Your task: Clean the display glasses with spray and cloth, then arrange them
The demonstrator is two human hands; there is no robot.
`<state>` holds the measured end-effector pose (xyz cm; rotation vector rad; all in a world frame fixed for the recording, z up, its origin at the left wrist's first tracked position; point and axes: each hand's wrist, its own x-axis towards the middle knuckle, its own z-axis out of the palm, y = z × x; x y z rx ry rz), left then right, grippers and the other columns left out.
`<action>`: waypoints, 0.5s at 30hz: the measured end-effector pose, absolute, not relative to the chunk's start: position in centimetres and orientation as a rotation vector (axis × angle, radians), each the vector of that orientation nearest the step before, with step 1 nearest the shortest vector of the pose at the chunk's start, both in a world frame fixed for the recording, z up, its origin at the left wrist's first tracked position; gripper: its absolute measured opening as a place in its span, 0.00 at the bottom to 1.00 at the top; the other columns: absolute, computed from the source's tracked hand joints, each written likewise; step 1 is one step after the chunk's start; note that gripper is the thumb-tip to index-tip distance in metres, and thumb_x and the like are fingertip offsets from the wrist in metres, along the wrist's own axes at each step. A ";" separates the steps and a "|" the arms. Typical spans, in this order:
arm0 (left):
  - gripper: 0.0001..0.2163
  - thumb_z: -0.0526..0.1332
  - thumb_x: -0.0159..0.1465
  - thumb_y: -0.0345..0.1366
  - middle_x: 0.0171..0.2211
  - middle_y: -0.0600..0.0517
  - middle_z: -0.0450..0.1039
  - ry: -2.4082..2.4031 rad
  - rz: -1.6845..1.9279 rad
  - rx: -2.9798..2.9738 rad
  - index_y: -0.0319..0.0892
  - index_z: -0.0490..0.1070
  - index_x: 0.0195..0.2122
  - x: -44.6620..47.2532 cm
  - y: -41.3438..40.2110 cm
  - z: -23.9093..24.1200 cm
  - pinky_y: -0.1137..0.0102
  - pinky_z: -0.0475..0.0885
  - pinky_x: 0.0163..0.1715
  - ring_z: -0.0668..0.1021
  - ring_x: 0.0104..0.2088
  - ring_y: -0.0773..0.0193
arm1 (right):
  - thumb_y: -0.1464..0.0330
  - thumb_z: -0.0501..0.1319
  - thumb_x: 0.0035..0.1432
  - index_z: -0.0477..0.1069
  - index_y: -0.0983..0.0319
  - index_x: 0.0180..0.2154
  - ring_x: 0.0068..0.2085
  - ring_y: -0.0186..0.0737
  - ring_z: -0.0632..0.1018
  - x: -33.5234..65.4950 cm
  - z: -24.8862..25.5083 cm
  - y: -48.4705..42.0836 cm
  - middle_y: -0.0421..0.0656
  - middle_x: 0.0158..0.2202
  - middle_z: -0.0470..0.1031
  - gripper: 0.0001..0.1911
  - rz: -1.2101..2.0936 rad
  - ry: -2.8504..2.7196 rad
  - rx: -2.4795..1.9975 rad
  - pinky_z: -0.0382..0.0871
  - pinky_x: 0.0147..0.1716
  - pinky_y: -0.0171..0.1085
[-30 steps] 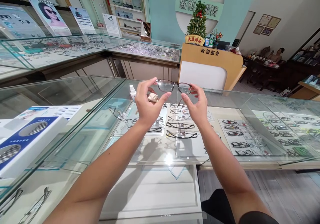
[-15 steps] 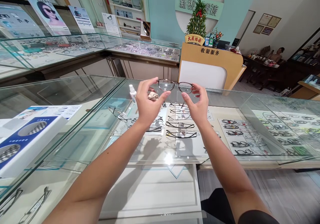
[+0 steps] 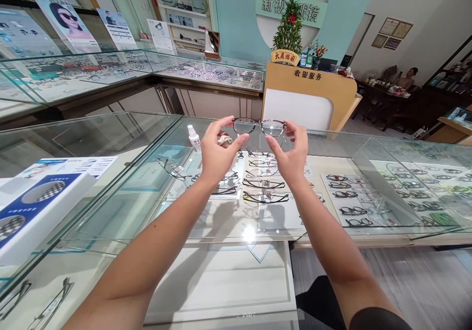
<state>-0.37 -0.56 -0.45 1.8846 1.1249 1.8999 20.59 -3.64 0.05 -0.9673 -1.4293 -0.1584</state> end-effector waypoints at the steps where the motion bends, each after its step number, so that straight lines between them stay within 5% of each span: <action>1: 0.25 0.76 0.65 0.48 0.54 0.46 0.81 1.125 1.896 1.879 0.49 0.78 0.60 -0.4 -0.6 -0.4 0.60 0.79 0.50 0.81 0.46 0.57 | 0.43 0.68 0.68 0.72 0.55 0.60 0.51 0.51 0.78 20.6 0.1 -3.7 0.49 0.51 0.77 0.30 -0.164 -1.429 -0.968 0.74 0.51 0.53; 15: 0.25 0.77 0.64 0.48 0.52 0.47 0.80 1.114 1.941 1.890 0.49 0.79 0.60 -0.4 -0.6 -0.3 0.60 0.78 0.50 0.81 0.47 0.57 | 0.40 0.66 0.68 0.72 0.55 0.61 0.51 0.51 0.78 20.6 0.0 -3.7 0.49 0.52 0.77 0.32 -0.137 -1.434 -1.007 0.75 0.53 0.53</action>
